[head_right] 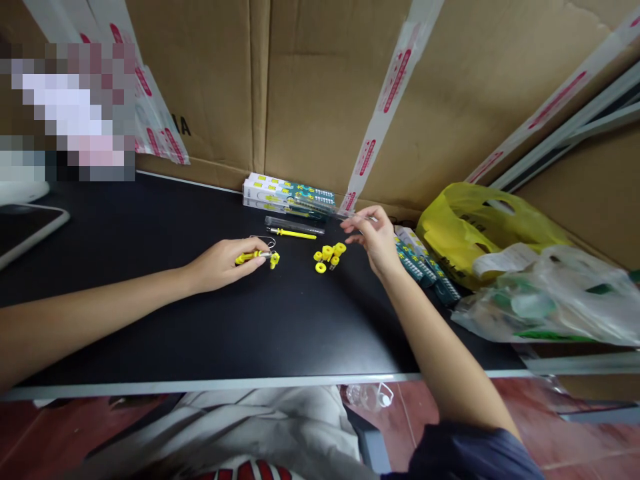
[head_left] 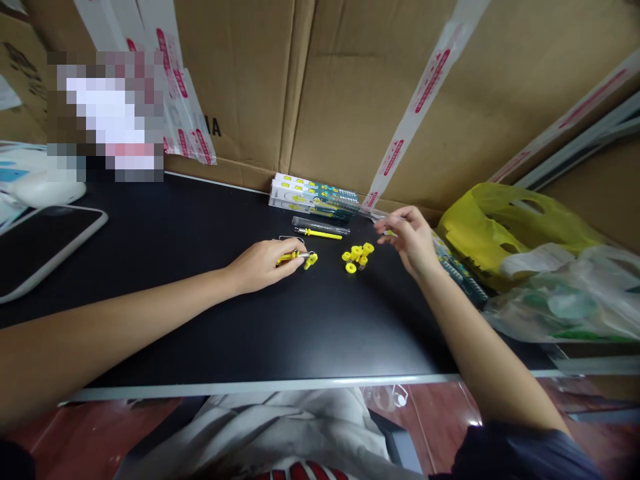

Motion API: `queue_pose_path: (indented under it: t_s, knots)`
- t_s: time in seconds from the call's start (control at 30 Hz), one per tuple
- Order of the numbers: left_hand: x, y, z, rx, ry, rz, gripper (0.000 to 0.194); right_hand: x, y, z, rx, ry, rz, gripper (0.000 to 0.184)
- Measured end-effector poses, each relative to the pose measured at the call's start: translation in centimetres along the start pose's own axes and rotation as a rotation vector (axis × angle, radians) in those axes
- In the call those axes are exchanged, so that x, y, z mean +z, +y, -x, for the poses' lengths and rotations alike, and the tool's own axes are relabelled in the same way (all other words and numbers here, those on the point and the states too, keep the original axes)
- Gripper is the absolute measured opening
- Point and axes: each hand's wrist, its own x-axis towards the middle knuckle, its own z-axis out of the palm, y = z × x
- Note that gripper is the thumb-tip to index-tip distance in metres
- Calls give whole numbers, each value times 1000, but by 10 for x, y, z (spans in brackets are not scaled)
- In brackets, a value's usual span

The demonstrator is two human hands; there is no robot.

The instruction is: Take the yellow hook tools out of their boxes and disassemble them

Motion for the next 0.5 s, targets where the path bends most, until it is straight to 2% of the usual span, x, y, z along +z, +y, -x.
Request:
queue_pose_path:
  t_s: [0.2,0.4,0.5]
  knots:
    - [0,1,-1,17,-8,-23,24,16,22,-39,-36,-183,171,30]
    - [2,1,-1,31,3,-79,23,28,36,-60,-50,-254,316,31]
    - [2,0,-1,40,-1,-77,23,28,40,-66,-149,-264,547,24]
